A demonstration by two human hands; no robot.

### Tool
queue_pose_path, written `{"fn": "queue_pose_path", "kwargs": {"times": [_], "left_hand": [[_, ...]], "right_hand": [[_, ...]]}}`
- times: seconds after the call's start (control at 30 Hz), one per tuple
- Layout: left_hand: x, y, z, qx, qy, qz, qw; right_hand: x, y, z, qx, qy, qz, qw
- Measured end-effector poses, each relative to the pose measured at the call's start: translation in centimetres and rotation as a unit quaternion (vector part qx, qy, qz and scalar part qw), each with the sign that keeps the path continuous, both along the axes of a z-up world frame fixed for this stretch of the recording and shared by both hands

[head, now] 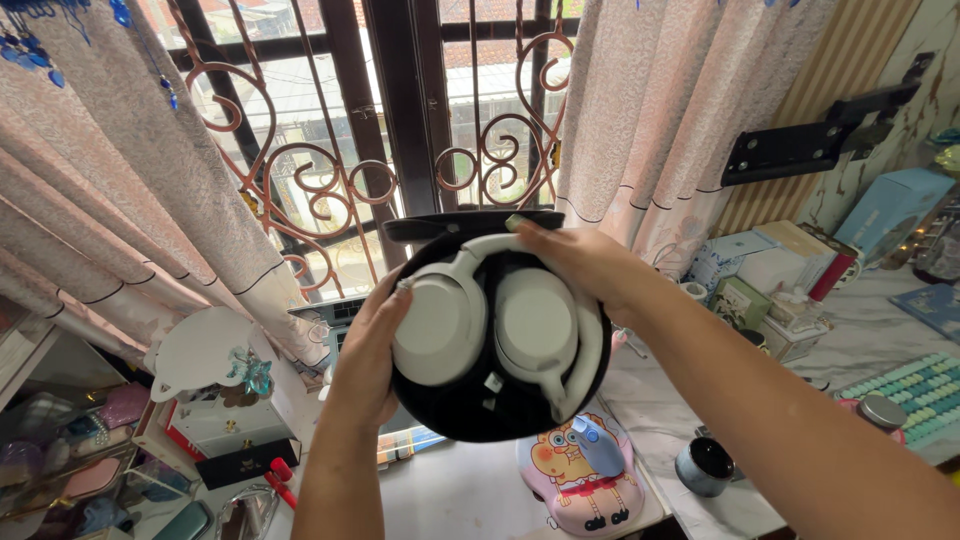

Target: The person places a pair of headphones into a black carrying case, zips it closed, and moves a dark blue mug to a side table before returning to connect a white cable to a power bank and reorganize several jars on a rotating cosmetic organizer.

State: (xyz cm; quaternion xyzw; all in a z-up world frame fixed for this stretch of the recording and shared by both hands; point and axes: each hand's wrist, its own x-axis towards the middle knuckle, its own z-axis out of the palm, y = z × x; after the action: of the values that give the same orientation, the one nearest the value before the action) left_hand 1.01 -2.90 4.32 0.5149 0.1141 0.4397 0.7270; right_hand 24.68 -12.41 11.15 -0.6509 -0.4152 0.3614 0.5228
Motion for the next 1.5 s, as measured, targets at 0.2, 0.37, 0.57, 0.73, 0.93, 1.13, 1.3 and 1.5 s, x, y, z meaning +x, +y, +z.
{"fn": "queue_pose_path", "kwargs": {"times": [0.2, 0.37, 0.57, 0.73, 0.93, 1.13, 1.3, 1.5], "left_hand": [[0.6, -0.7, -0.4, -0.012, 0.021, 0.048, 0.999], [0.6, -1.0, -0.3, 0.003, 0.031, 0.044, 0.999], [1.0, -1.9, 0.3, 0.049, 0.077, 0.071, 0.993], [1.5, -2.1, -0.7, 0.014, 0.062, 0.072, 0.995], [0.1, -1.1, -2.6, -0.082, -0.006, 0.017, 0.996], [0.5, -0.8, -4.9, -0.221, -0.065, 0.005, 0.973], [1.2, -1.0, -4.8, -0.129, -0.093, 0.007, 0.987], [0.3, 0.3, -2.1, -0.185, -0.028, -0.045, 0.981]], "right_hand": [[-0.5, 0.3, 0.7, -0.004, -0.101, -0.017, 0.995], [-0.7, 0.0, 1.3, -0.038, -0.192, -0.030, 0.980], [-0.7, 0.0, 1.0, -0.047, -0.170, -0.015, 0.984], [0.7, 1.4, -0.7, -0.035, -0.290, -0.057, 0.955], [3.3, -0.8, -2.2, 0.063, 0.145, 0.085, 0.984], [1.0, -4.7, -6.2, 0.123, 0.329, 0.048, 0.935], [-1.5, -4.4, -9.2, 0.172, 0.366, 0.021, 0.914], [-1.7, -5.2, -9.9, 0.256, 0.348, -0.007, 0.902]]}}
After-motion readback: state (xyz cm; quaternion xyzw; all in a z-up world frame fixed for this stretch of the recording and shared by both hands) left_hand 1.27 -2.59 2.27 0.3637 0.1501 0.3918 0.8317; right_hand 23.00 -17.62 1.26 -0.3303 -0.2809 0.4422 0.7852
